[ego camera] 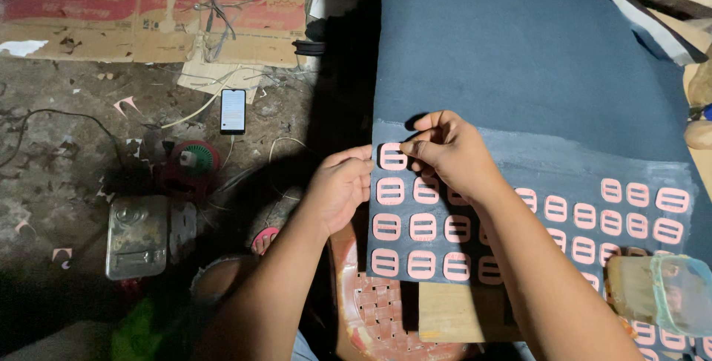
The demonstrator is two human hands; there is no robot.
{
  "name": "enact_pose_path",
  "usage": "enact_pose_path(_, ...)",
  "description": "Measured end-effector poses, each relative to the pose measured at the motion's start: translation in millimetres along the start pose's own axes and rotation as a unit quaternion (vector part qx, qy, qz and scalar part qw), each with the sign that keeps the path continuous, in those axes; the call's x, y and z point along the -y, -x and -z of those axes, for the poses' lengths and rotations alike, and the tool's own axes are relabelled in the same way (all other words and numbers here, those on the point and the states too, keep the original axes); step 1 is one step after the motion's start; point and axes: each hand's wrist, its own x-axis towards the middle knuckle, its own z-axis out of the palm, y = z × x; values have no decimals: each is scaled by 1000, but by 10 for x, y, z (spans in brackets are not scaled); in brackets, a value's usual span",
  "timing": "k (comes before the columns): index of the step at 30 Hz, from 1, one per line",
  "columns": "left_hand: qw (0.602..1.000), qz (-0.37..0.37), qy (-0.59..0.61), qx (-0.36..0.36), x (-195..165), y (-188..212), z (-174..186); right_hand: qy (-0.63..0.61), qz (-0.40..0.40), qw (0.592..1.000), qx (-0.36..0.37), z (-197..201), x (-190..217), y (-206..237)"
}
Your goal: The person pours a yellowish liquid from a large plastic jug into a small container, then uses a brush to apply the liquid to multiple pink rectangular stickers arranged on a dark sheet. The person works systematically across the rows of stickers.
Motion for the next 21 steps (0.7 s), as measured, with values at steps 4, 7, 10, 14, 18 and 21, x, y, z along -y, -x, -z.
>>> enact_pose_path(4,1000,3,1,-5,3,-14,-3,-4,8,1000,0,-6,-22,-11)
enact_pose_path(7,1000,6,-6,-6,3,-16,-8,6,-3,1000,-14,-14,-21,-9)
enact_pose_path(10,1000,6,-12,-4,-4,-13,-16,12,-11,1000,-20,-23,-4,-4)
enact_pose_path(14,1000,4,-17,-5,-9,-9,-27,17,-13,1000,-18,-35,16,-2)
enact_pose_path(18,1000,-1,-16,-4,-5,-12,-30,17,-18,1000,-16,-41,23,-6)
enact_pose_path(21,1000,-6,-13,-7,1,-17,-26,13,-12,1000,-11,-41,31,-4)
